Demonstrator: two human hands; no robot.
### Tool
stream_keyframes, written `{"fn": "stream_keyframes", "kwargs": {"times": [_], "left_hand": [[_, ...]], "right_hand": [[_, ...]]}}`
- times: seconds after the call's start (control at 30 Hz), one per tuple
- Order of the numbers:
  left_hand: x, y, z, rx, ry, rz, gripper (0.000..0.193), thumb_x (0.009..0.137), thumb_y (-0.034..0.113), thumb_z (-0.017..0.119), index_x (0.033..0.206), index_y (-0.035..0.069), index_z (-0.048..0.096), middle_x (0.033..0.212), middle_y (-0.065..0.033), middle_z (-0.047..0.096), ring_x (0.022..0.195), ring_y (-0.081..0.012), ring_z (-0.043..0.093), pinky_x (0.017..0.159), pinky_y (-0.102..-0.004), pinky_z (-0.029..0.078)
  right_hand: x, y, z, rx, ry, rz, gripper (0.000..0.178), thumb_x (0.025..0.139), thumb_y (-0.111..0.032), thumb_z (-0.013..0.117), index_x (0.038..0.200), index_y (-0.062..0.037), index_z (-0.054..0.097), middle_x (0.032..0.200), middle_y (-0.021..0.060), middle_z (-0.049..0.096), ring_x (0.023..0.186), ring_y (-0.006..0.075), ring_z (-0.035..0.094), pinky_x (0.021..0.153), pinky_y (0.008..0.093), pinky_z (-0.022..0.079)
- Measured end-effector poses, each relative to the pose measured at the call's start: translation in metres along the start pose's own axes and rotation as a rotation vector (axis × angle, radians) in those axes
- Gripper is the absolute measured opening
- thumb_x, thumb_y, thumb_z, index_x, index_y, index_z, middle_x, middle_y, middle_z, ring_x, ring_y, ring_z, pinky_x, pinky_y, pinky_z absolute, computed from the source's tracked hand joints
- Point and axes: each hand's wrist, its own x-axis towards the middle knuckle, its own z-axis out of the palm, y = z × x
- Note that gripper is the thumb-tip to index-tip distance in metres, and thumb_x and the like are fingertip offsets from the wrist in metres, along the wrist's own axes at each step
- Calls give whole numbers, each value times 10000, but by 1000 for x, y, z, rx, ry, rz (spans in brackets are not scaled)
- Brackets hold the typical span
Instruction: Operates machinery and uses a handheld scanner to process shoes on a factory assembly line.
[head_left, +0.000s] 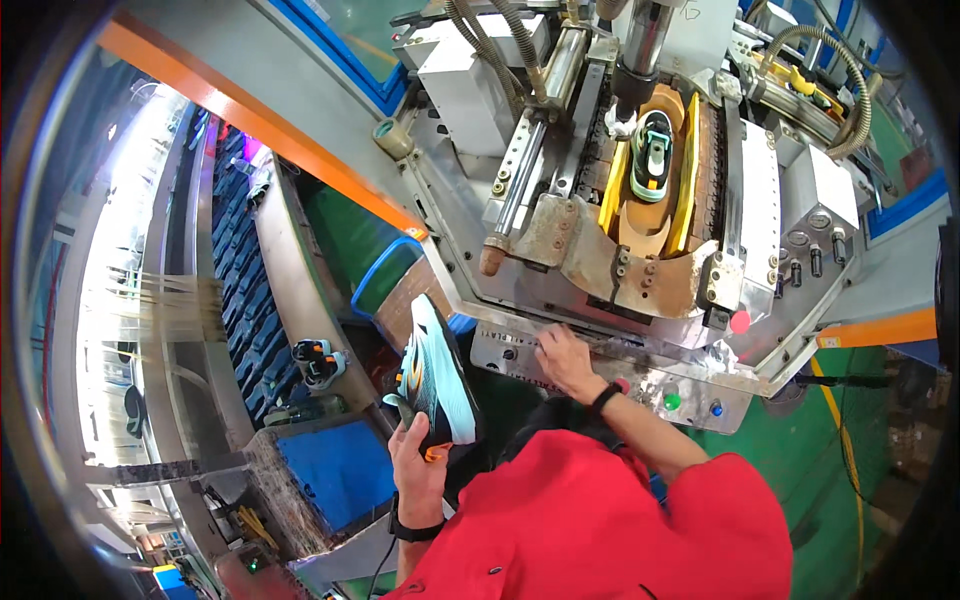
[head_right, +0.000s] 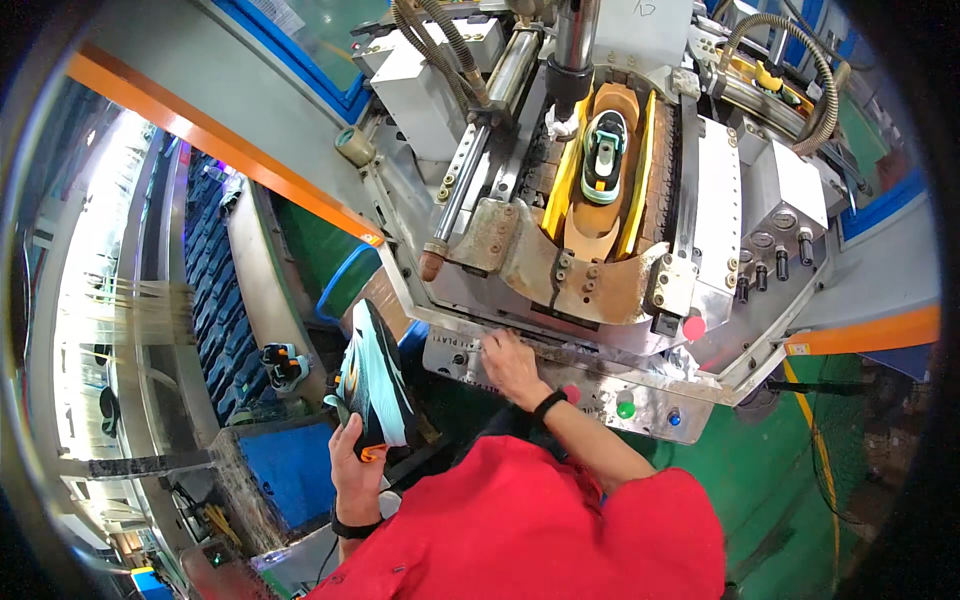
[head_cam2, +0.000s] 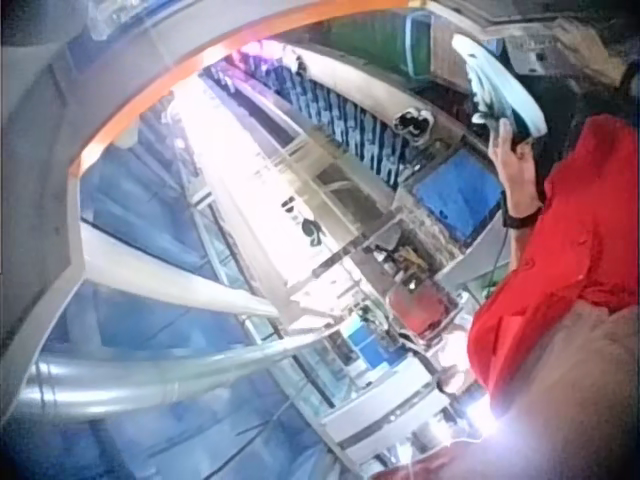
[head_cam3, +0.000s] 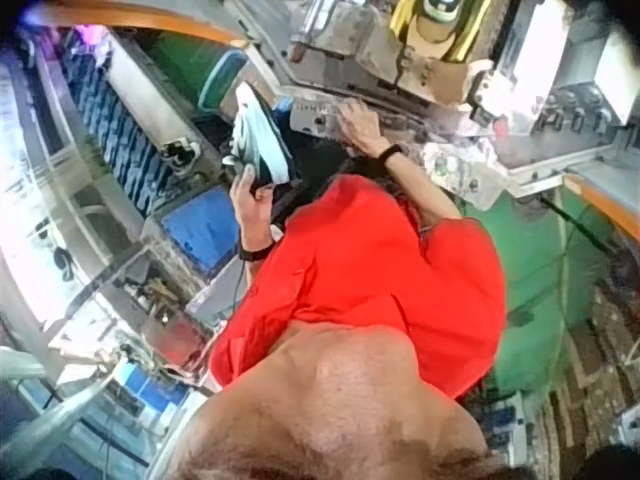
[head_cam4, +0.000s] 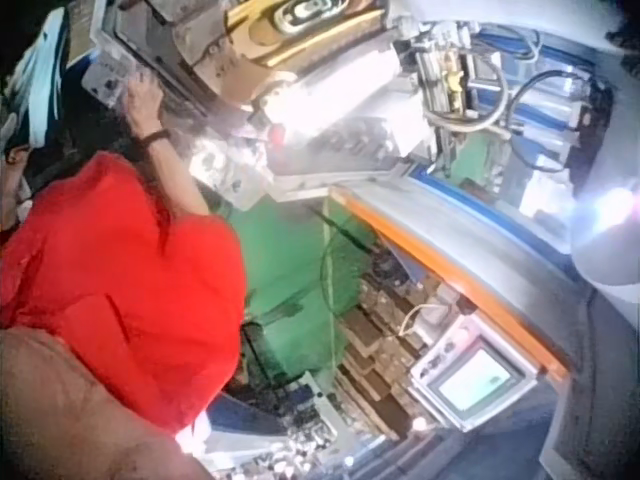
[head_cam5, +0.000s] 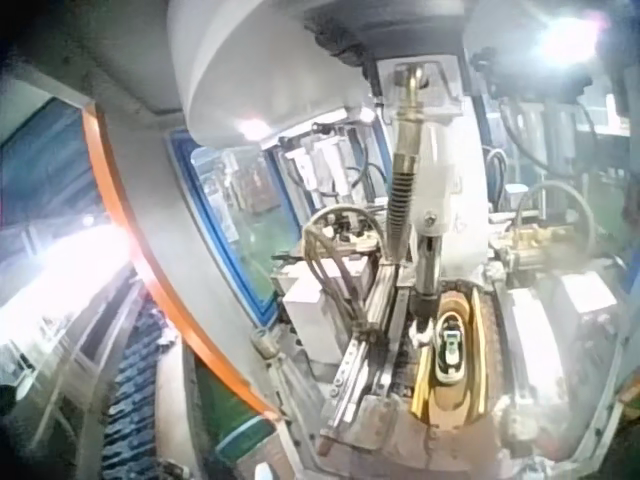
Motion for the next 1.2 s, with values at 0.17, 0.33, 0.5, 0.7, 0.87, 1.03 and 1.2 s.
{"fn": "stream_keyframes", "kwargs": {"times": [0.17,0.33,0.5,0.7,0.87,1.03,1.2], "left_hand": [[-20,-5,2,22,-15,-16,178,898,163,641,1059,90,620,935,-36,668,867,-195,663,740,-318,528],[-29,-8,-7,57,21,54,222,897,130,642,1098,43,605,949,-48,668,849,-176,664,706,-294,525],[-20,-13,-13,-11,-7,35,280,899,121,643,1140,-10,589,964,-50,672,803,-147,672,657,-290,530],[-17,-22,1,-18,-127,8,314,902,113,637,1184,-14,583,1029,-73,680,847,-164,684,711,-326,556],[-29,-33,4,-28,-102,-2,262,912,98,621,1150,-11,604,1039,-82,680,868,-161,681,731,-312,550],[-53,-48,-27,-39,-40,44,322,909,108,622,1203,-17,577,1041,-76,672,888,-160,669,730,-314,543],[-78,-54,-35,-57,99,53,394,905,131,638,1256,-20,546,1063,-76,662,900,-167,666,747,-310,539]], "right_hand": [[-13,33,37,-22,-90,77,235,826,-136,636,1059,-108,617,1000,102,579,933,318,599,748,409,533],[51,-21,-88,235,252,-114,291,755,-33,696,1031,-72,614,1026,128,596,889,317,626,736,415,530],[232,-15,-311,-311,1015,-341,390,853,-110,700,1183,18,536,1133,133,604,1028,161,590,826,315,498],[354,50,-393,621,852,-359,565,729,-206,741,1200,27,532,933,140,650,809,237,653,700,376,531],[322,-2,-390,202,937,13,318,714,-112,640,988,51,641,746,140,659,695,257,654,631,383,524],[328,-9,-369,263,904,51,352,705,-128,657,1013,42,664,840,168,702,759,258,674,667,368,522],[377,150,-432,240,596,139,422,871,-275,716,1099,58,593,1170,145,623,1035,199,594,831,304,490]]}}
